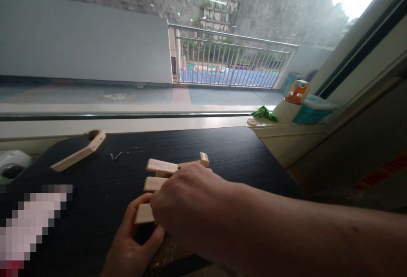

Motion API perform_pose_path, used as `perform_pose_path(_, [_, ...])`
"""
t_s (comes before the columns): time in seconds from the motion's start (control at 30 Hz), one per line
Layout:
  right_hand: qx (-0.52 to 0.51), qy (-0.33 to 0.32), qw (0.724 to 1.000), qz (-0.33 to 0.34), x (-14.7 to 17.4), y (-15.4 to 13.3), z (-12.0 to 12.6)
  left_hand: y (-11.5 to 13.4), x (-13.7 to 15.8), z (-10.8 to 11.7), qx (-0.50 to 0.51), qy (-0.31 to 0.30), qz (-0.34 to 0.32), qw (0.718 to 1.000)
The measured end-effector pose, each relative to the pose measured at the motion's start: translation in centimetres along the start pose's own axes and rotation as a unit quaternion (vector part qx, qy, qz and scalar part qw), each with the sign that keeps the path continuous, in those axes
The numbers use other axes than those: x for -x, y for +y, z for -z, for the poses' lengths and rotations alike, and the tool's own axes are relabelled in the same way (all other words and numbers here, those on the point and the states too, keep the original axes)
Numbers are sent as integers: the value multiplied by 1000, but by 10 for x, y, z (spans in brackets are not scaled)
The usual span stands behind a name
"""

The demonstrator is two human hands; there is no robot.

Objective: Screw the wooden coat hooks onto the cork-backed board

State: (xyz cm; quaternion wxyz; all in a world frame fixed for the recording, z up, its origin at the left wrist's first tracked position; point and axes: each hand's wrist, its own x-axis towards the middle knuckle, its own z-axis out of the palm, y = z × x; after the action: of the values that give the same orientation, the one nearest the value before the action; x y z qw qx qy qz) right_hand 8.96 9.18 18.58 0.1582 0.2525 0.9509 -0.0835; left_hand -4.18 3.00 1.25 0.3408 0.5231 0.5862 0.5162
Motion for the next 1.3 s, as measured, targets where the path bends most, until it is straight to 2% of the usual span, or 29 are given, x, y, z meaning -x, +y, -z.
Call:
perform_pose_path(0.1, [28, -7, 998, -63, -5, 3, -5, 0, 1, -3, 4, 8, 5, 1000])
perform_pose_path(0.2, [41, 17, 991, -123, -5, 7, -4, 3, 4, -7, 26, 20, 7, 999])
perform_pose_path(0.3, [39, 25, 989, -142, 5, 11, -1, 5, 6, -10, 46, 39, 12, 998])
perform_pose_path(0.43, [36, 71, 984, -162, 25, 17, -4, 7, 6, -10, 43, 36, 8, 998])
perform_pose_path(0.63, [9, 39, 983, -180, 38, 20, -17, 8, 6, -10, 38, 31, 29, 998])
perform_pose_path(0.9, [-19, 46, 988, -144, 38, 24, -19, -6, 2, -3, -3, 3, 2, 1000])
perform_pose_path(1.13, [-32, 72, 997, -7, 38, 33, -25, -7, 1, -3, -18, 9, -19, 1000])
perform_pose_path(1.3, [-23, 67, 997, -5, 39, 36, -25, -4, 2, -3, 6, 17, 2, 1000])
